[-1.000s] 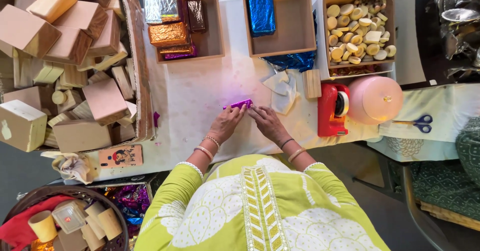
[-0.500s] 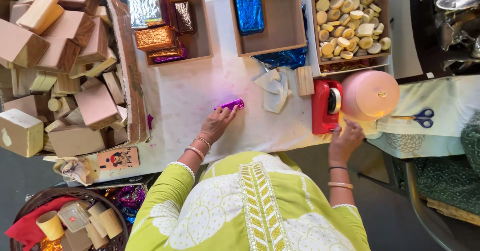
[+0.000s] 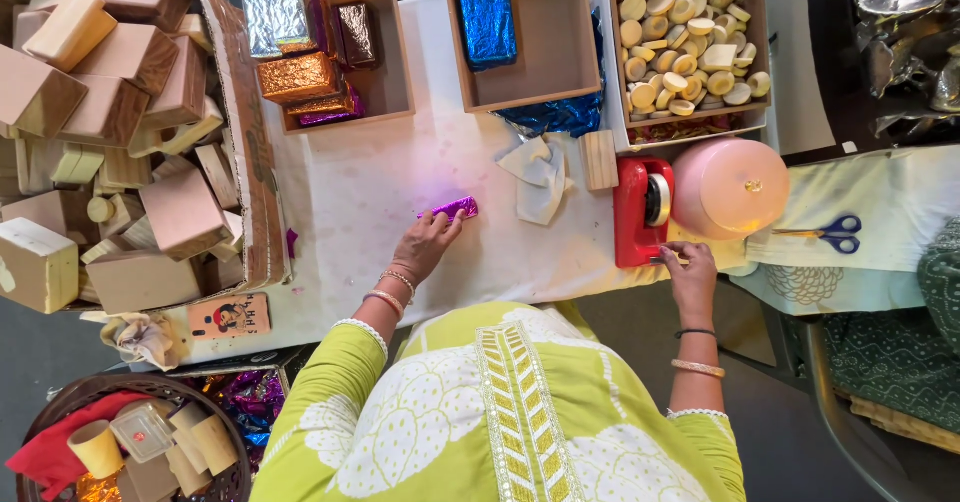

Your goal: Wrapping rectangular bars of soap in shiny purple and silver decorative paper.

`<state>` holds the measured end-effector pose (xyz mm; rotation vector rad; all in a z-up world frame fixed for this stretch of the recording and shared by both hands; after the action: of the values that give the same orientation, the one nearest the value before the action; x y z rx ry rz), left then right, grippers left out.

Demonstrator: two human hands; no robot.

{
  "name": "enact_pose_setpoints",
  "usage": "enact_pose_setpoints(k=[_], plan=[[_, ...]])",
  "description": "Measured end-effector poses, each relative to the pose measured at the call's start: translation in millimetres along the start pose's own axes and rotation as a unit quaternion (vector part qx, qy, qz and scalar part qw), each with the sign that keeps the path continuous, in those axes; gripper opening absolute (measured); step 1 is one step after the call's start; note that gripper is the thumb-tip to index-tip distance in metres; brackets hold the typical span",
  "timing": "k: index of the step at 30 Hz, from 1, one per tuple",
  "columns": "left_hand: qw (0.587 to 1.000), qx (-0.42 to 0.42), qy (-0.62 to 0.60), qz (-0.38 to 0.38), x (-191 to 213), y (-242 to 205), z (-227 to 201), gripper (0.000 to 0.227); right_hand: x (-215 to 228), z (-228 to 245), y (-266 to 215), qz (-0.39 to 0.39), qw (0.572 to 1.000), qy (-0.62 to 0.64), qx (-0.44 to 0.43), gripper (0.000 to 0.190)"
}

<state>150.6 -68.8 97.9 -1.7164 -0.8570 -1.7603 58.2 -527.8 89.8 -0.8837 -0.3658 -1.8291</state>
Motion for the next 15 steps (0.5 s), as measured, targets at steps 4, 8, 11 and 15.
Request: enact_pose_setpoints(k=[4,8,11,15], plan=[[1.000,-0.001,0.016,-0.013,2,0,-2,0.050,-2,-4,1,-0.001,1.000,-0.014,0.006,0.014],[1.000,0.002,0.019,-0.003,-2,0,-1,0.050,-3,3,-6,-0.030,0.993,-0.094,0.059,0.012],[1.000,0.004,0.022,-0.003,-2,0,-1,0.050,-4,5,-18,-0.055,0.990,-0.105,0.071,0.012],[1.000,0.011,0.016,0.000,-2,1,1,0.050,5,17,-36,-0.111,0.986,-0.076,0.098,0.014]])
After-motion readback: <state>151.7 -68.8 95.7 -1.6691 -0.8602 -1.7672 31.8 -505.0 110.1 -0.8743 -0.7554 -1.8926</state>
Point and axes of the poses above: each hand's wrist, its own y-axis towards the middle knuckle, its own x-axis out of the back of the hand, z = x × y, the point moved 9 cm from there along y, towards the middle knuckle, and after that the axes turned 2 degrees about -y, right-handed, at the moved point
